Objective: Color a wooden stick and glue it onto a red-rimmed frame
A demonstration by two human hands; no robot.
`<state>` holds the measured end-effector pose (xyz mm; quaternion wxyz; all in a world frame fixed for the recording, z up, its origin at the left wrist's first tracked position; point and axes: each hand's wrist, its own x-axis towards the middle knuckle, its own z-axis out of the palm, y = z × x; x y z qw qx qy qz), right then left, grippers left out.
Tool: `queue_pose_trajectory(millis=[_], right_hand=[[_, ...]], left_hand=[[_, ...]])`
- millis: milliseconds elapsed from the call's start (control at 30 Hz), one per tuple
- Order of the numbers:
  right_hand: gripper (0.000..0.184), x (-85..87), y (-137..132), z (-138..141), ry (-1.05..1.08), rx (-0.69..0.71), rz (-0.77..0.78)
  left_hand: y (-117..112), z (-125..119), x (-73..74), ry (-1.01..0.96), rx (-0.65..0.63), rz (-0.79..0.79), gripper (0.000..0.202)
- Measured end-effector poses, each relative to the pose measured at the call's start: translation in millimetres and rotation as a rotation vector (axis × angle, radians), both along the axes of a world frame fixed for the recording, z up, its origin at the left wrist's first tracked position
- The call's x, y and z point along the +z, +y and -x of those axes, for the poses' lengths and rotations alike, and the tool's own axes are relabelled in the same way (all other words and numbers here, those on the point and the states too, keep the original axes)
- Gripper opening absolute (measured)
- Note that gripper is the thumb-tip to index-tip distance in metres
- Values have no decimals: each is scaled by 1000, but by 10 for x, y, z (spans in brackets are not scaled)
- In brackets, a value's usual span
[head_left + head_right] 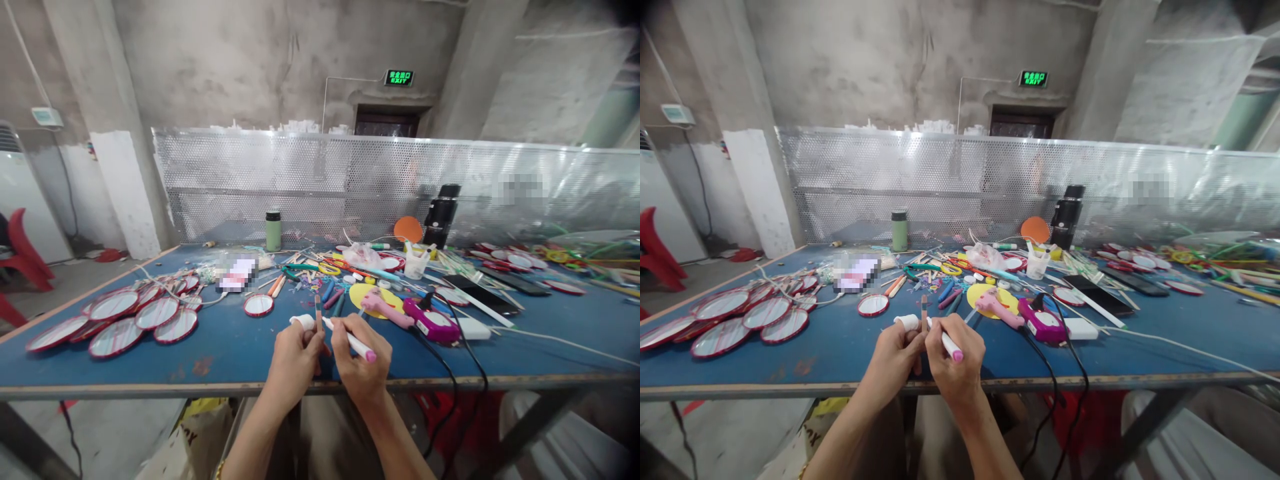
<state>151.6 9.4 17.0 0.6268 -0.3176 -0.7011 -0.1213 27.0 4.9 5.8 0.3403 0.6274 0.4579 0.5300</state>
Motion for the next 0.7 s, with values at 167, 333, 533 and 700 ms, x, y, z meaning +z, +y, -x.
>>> queue_pose_trajectory(millis=[167, 333, 533, 700], right_hand=[[23, -7, 8, -1, 1, 16, 13], [22, -17, 7, 0, 14, 17, 16], [23, -17, 15, 5, 16, 16, 12], [21, -6, 12, 13, 2, 54, 21]], left_hand=[[-14, -10, 17, -9, 8, 12, 32], [-3, -4, 0, -20, -7, 19, 30], [2, 0, -10, 14, 7, 7, 34], [-1, -5, 0, 9, 18, 25, 35]])
